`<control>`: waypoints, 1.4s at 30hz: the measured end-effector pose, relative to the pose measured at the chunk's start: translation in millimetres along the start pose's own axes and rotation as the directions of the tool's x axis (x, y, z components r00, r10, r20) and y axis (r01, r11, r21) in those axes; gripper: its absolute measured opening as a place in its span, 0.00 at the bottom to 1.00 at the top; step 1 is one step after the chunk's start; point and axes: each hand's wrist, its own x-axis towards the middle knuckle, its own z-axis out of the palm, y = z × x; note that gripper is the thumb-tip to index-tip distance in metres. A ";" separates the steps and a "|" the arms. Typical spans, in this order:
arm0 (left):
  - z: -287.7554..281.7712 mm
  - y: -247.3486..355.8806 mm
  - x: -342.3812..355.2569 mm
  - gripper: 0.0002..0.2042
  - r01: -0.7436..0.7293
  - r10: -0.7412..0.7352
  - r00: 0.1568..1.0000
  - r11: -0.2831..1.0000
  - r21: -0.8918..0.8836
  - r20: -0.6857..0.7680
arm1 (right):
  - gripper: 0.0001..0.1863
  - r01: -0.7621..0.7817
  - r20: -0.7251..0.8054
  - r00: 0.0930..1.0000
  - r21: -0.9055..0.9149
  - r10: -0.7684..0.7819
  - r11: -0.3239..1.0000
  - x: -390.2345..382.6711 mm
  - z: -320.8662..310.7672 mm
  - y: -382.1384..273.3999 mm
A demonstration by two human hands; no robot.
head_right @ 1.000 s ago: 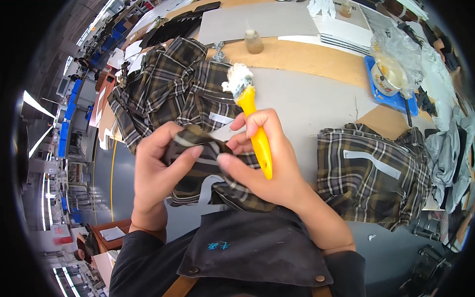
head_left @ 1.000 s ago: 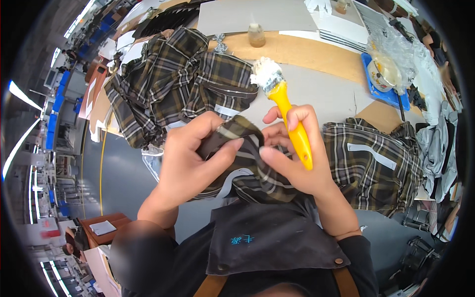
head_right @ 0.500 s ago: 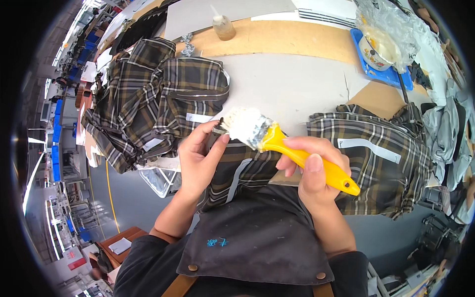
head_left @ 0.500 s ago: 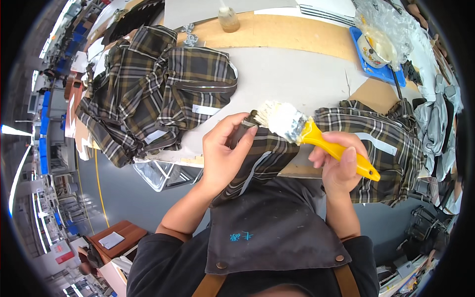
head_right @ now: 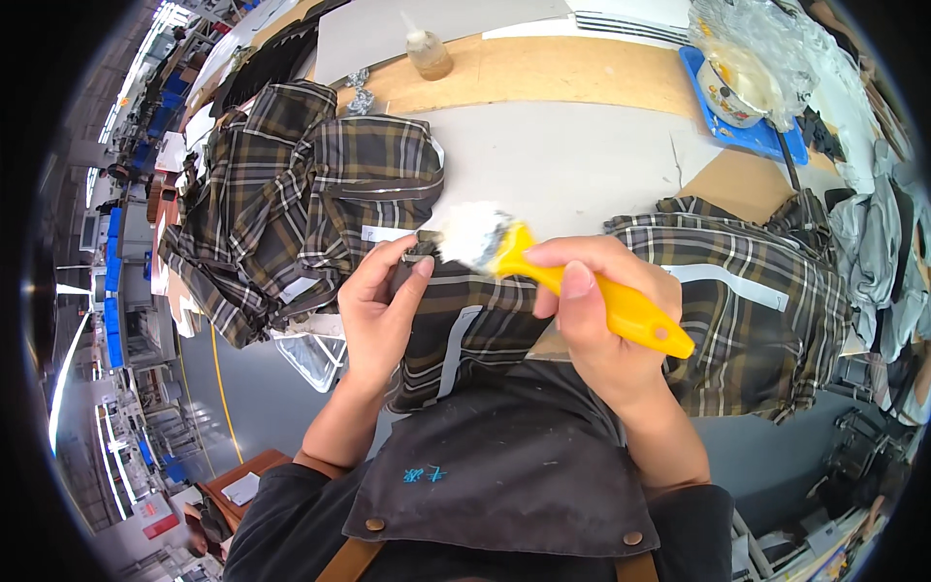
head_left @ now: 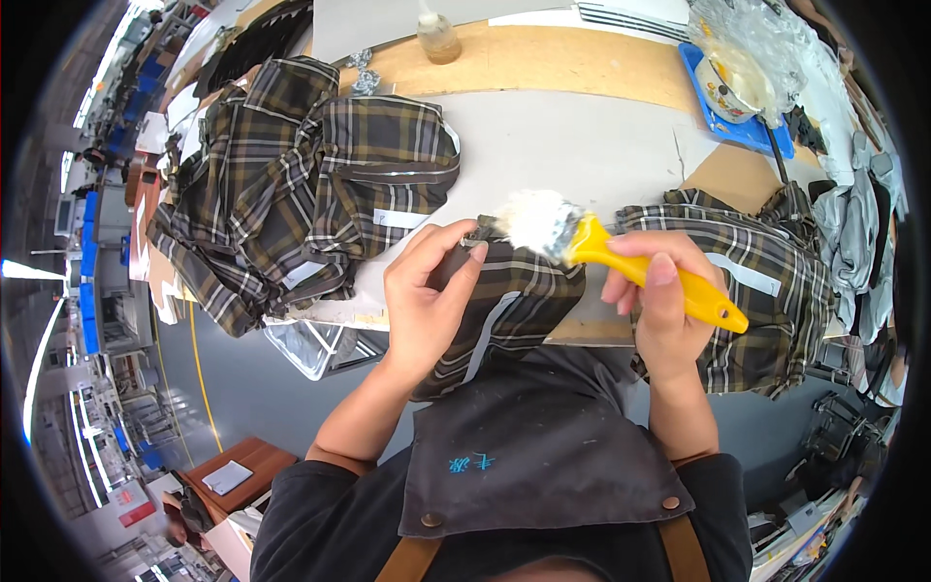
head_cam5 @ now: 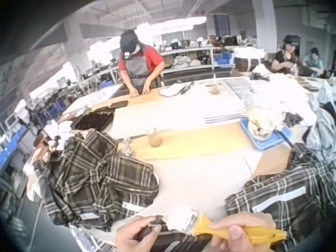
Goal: The person uses a yellow paintbrush to apply a white substance to the edges and seams of plaid fabric pieces. They handle the fabric with their left hand while painting with their right, occasionally dipping the brush into a container of white paste. The person works on multiple pieces of fabric, moving them around on the table as they apply the substance.
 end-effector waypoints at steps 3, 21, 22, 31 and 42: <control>0.6 1.0 -0.7 0.10 -0.010 0.010 1.000 1.000 -0.008 0.003 | 0.12 0.034 0.067 0.997 0.040 -0.036 0.999 3.6 6.4 -4.2; -7.6 2.3 -3.8 0.10 -0.076 0.076 0.997 0.997 0.022 0.030 | 0.09 -0.055 0.050 0.997 0.063 0.052 0.996 8.9 4.1 -14.8; -7.6 1.3 -4.5 0.10 -0.097 0.097 0.995 0.995 0.017 0.029 | 0.09 -0.088 0.078 0.994 0.146 0.077 0.985 7.0 4.6 -16.6; -9.9 -0.2 -5.2 0.11 -0.086 0.089 0.993 0.995 -0.044 0.072 | 0.06 0.016 0.100 0.995 0.026 -0.019 1.000 14.2 15.0 -19.2; -12.9 12.2 -8.9 0.16 0.365 -0.343 0.930 0.825 -0.432 0.132 | 0.04 0.241 0.065 0.970 -0.171 -0.233 0.955 4.8 11.0 -3.5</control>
